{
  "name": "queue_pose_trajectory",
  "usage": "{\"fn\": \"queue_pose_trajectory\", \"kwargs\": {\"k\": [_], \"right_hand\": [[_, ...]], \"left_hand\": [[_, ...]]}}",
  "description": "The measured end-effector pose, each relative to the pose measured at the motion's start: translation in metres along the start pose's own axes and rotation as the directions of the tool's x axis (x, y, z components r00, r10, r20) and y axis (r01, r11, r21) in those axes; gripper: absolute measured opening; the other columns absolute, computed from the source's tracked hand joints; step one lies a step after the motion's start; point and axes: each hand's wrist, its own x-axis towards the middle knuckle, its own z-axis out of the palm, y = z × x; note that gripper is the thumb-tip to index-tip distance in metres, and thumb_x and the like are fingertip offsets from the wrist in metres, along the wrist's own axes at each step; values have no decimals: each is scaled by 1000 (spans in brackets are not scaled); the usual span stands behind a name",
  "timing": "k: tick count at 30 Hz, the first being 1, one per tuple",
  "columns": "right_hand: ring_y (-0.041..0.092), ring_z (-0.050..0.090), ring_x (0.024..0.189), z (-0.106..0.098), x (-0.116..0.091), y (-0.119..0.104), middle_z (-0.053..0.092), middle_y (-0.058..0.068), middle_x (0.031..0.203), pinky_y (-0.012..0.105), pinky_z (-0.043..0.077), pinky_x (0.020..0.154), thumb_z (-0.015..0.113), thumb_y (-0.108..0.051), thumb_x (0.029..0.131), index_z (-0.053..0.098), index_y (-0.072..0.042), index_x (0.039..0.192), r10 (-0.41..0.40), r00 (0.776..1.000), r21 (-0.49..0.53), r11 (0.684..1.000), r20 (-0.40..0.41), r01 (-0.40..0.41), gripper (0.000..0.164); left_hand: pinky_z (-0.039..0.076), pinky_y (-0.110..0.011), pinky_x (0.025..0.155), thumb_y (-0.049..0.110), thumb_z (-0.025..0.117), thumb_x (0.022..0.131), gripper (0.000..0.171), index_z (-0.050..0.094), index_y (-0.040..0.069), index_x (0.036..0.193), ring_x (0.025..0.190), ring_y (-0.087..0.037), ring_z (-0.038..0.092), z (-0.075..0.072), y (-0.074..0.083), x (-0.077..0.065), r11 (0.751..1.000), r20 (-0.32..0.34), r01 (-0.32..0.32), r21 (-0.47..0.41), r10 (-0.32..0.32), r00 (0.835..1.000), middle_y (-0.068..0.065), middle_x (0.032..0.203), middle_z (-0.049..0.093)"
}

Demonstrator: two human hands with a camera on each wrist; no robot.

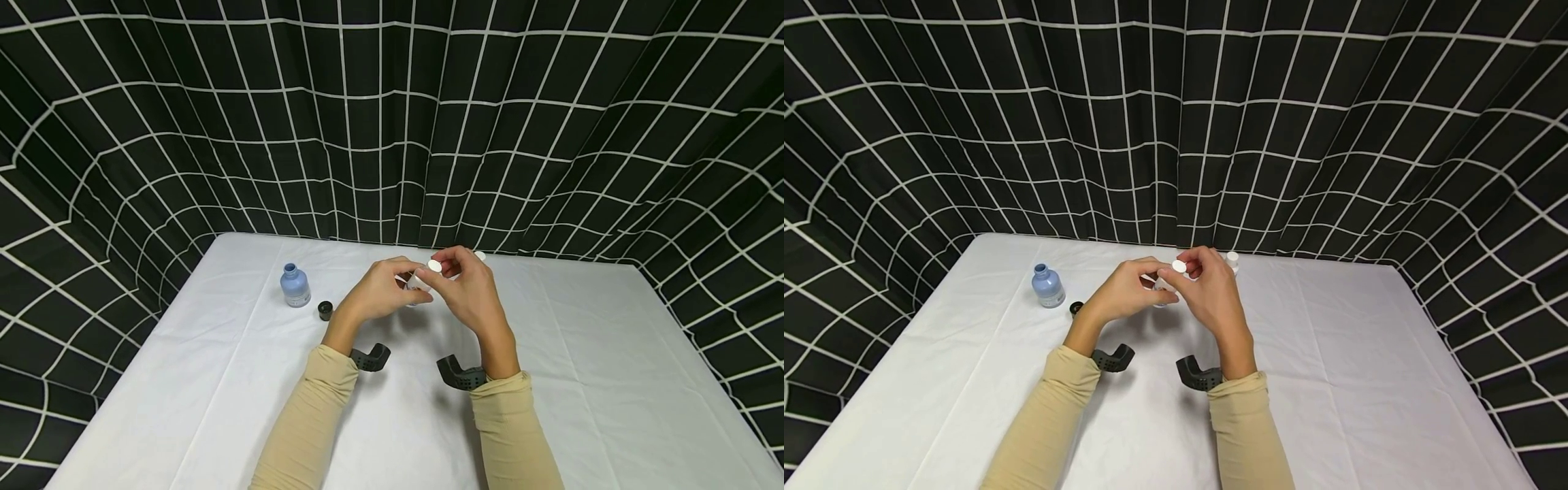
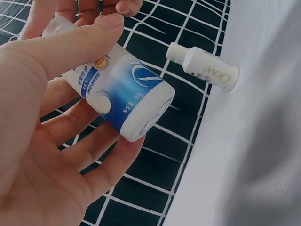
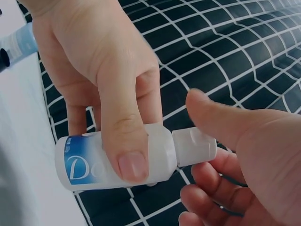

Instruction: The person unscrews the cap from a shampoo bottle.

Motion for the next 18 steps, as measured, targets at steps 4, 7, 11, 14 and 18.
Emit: {"fn": "queue_pose_trajectory", "kwargs": {"k": [4, 7, 11, 14, 18], "right_hand": [[23, 65, 91, 1, 0, 1, 66, 10, 97, 29, 50, 78, 81, -28, 87, 70, -7, 110, -32, 999, 2, 999, -14, 32, 33], [22, 67, 96, 0, 0, 1, 67, 8, 103, 27, 52, 79, 79, -22, 90, 72, -9, 114, -72, 997, 27, 997, 2, 71, 29], [21, 66, 103, -1, -1, 1, 67, 6, 114, 26, 53, 80, 73, -13, 94, 72, -9, 121, -142, 989, 62, 988, 35, 140, 28], [20, 64, 105, -2, -1, 0, 69, 6, 118, 26, 52, 79, 69, -8, 96, 72, -8, 123, -175, 983, 78, 982, 51, 171, 27], [21, 65, 107, -2, -1, -2, 70, 5, 121, 29, 54, 81, 67, -7, 97, 71, -10, 125, -167, 984, 90, 983, 60, 161, 28]], "left_hand": [[57, -25, 91, 30, 83, 84, 35, 75, 25, 118, 99, -11, 57, 0, -1, 0, 1000, -6, -2, 9, 2, 1000, 8, 105, 68], [57, -25, 90, 30, 82, 84, 38, 74, 23, 121, 97, -9, 60, 0, -2, 0, 1000, -12, 4, 6, -4, 1000, 7, 105, 68], [58, -25, 88, 29, 83, 85, 40, 73, 21, 122, 95, -9, 62, -1, -3, 1, 1000, -17, 16, -5, -16, 1000, 6, 103, 68], [59, -25, 88, 29, 83, 85, 39, 73, 19, 121, 96, -11, 63, -1, -4, 1, 1000, -17, 18, -7, -18, 1000, 5, 103, 68], [58, -27, 90, 30, 83, 84, 38, 73, 20, 120, 98, -11, 63, -2, -5, 1, 1000, -19, 24, -8, -24, 1000, 5, 103, 68]]}}
